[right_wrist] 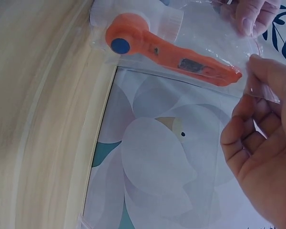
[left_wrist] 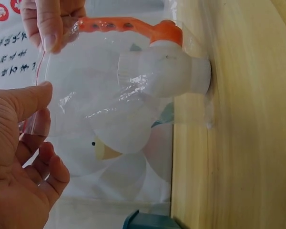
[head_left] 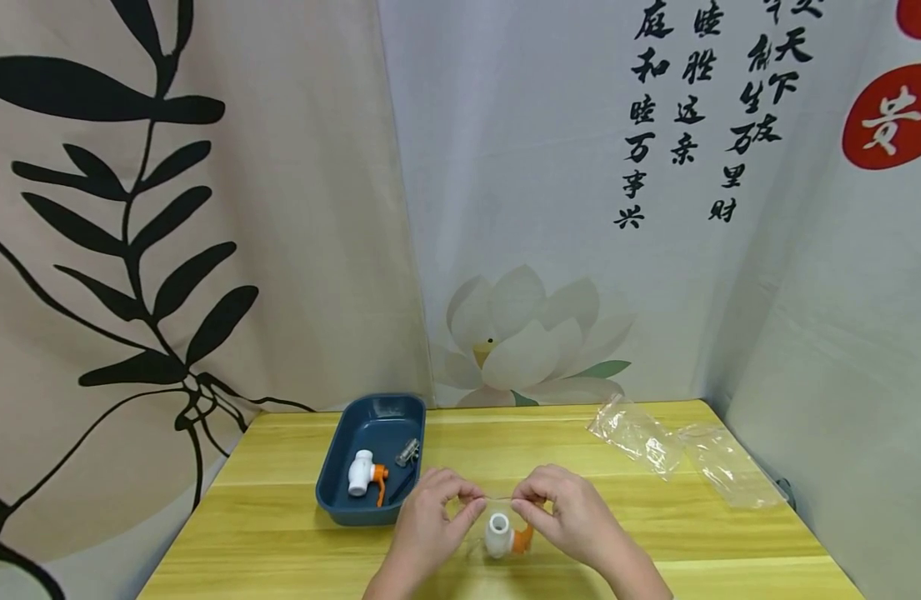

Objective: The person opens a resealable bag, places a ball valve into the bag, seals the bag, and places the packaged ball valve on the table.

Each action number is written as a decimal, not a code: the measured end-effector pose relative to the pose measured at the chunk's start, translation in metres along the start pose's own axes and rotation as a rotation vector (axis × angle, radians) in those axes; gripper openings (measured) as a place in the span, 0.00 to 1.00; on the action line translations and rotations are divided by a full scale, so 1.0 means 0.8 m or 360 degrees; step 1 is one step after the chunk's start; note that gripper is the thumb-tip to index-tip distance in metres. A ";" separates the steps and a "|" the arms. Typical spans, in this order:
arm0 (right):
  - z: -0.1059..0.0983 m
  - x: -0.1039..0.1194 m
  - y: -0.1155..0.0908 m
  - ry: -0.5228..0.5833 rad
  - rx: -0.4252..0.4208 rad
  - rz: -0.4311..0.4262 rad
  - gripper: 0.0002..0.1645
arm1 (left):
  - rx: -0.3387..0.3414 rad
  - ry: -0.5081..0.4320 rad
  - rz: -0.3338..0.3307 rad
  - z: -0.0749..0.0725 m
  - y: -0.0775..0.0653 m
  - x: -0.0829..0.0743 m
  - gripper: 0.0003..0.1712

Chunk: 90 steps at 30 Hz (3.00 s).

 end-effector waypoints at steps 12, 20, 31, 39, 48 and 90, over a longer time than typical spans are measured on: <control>0.003 0.003 0.000 0.0036 0.0006 0.0005 0.09 | 0.0003 -0.0069 0.0017 0.006 0.000 0.000 0.09; 0.005 0.004 0.001 0.0026 -0.0022 -0.0039 0.12 | -0.0024 -0.0038 0.0071 0.009 -0.001 -0.002 0.10; 0.009 0.006 0.000 0.0048 0.0006 0.0017 0.11 | 0.0060 -0.0093 0.0030 0.011 -0.002 -0.003 0.08; 0.014 0.008 0.001 0.0035 0.0049 0.0017 0.09 | 0.0121 -0.0119 0.0007 0.013 -0.003 -0.006 0.06; 0.020 0.006 0.000 0.0053 0.0052 0.0008 0.11 | 0.0101 -0.0073 0.0053 0.016 -0.004 -0.007 0.08; -0.002 -0.002 -0.002 -0.0109 -0.0222 -0.0124 0.13 | -0.0122 0.0032 -0.0015 -0.005 -0.002 -0.002 0.07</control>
Point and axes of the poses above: each hand's wrist, its own y-axis towards the middle knuckle, its own z-axis out of the palm, x = y × z, the point moved 2 cm from there along y, towards the middle knuckle, and after that the axes turned 1 degree about z, right-handed, at the moved point
